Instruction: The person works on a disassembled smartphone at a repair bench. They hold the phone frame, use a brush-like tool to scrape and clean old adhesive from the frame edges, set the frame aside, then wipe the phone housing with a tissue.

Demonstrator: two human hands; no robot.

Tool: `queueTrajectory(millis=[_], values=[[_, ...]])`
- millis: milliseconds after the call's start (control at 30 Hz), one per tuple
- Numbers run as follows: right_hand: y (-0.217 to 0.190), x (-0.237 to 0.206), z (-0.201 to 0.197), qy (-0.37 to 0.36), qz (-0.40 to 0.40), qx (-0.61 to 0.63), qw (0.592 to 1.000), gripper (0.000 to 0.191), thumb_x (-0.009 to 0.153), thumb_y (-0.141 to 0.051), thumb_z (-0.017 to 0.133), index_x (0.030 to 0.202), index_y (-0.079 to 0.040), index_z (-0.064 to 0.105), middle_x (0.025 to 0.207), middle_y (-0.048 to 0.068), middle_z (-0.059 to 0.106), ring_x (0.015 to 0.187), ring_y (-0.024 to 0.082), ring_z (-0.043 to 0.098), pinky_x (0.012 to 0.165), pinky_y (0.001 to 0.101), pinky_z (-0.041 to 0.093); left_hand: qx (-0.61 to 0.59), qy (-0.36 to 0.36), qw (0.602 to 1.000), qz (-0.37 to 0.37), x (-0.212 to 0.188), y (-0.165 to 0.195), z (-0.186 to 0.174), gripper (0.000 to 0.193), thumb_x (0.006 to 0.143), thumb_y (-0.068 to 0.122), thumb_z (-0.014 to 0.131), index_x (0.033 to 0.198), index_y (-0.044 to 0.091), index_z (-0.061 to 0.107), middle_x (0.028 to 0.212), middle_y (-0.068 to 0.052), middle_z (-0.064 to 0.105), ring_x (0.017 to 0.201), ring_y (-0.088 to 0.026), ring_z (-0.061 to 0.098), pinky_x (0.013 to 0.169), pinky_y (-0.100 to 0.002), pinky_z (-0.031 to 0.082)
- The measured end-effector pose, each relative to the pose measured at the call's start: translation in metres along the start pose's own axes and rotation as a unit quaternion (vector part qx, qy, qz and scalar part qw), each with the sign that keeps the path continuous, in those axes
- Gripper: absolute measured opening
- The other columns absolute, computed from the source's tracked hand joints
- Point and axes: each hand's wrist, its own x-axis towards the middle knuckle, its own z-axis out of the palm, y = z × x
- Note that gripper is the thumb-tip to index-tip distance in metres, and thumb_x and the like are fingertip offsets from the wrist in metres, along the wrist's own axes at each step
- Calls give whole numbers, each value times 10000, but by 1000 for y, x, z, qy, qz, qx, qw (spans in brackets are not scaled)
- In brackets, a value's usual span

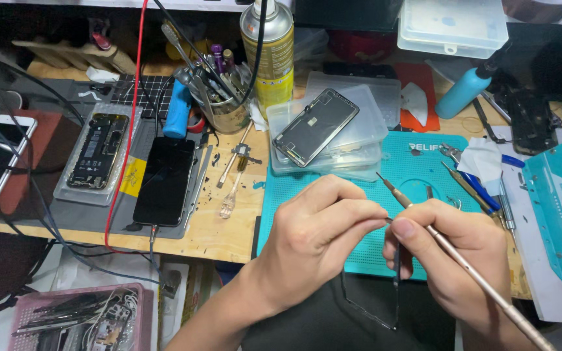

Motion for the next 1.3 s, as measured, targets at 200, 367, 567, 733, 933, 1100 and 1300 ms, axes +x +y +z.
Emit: queueTrajectory(millis=[200,367,567,733,933,1100,1300], values=[[1,-1,0,-10,-9,9,1000,186,984,-54,617,862,45,716,695,94,712,562,119,632,488,244,505,-37,-23,998,-50,1,-2,-2,114,955,36,758,1063,66,735,981,-61,640,847,-188,682,736,-308,541],[4,0,2,1,-19,-12,1000,193,988,-59,619,854,41,713,682,91,711,544,119,630,474,245,499,-30,-5,999,-39,0,-2,1,104,961,25,748,1056,51,714,1011,-73,641,883,-213,688,763,-324,553],[7,2,9,20,-14,28,999,178,1008,-61,599,895,46,686,709,100,693,577,124,634,479,242,486,52,41,998,17,-1,0,14,166,963,-22,723,1101,25,644,1081,-111,636,942,-292,642,822,-371,536],[9,4,9,25,-9,45,999,176,1014,-59,596,908,57,676,714,112,686,577,131,623,487,244,483,66,62,996,0,1,0,16,143,971,-12,703,1080,32,622,1066,-107,627,935,-296,630,822,-377,520],[14,6,-3,29,7,72,997,209,1036,-96,571,924,58,659,741,134,675,600,152,637,482,250,478,36,106,990,-80,3,-12,3,54,1024,15,655,1041,14,604,990,-99,626,892,-245,649,779,-346,524],[21,10,-14,4,12,164,986,252,1074,-142,531,932,46,621,746,150,664,571,156,615,457,247,453,30,48,981,-185,-3,-36,-4,28,928,50,697,924,27,681,851,-83,649,699,-217,631,632,-340,503],[21,15,-16,9,40,213,976,279,1104,-172,510,940,34,604,728,139,629,541,137,556,439,235,420,8,-116,989,-96,-32,-53,31,70,867,82,736,883,33,689,858,-109,646,794,-265,654,697,-388,522]])
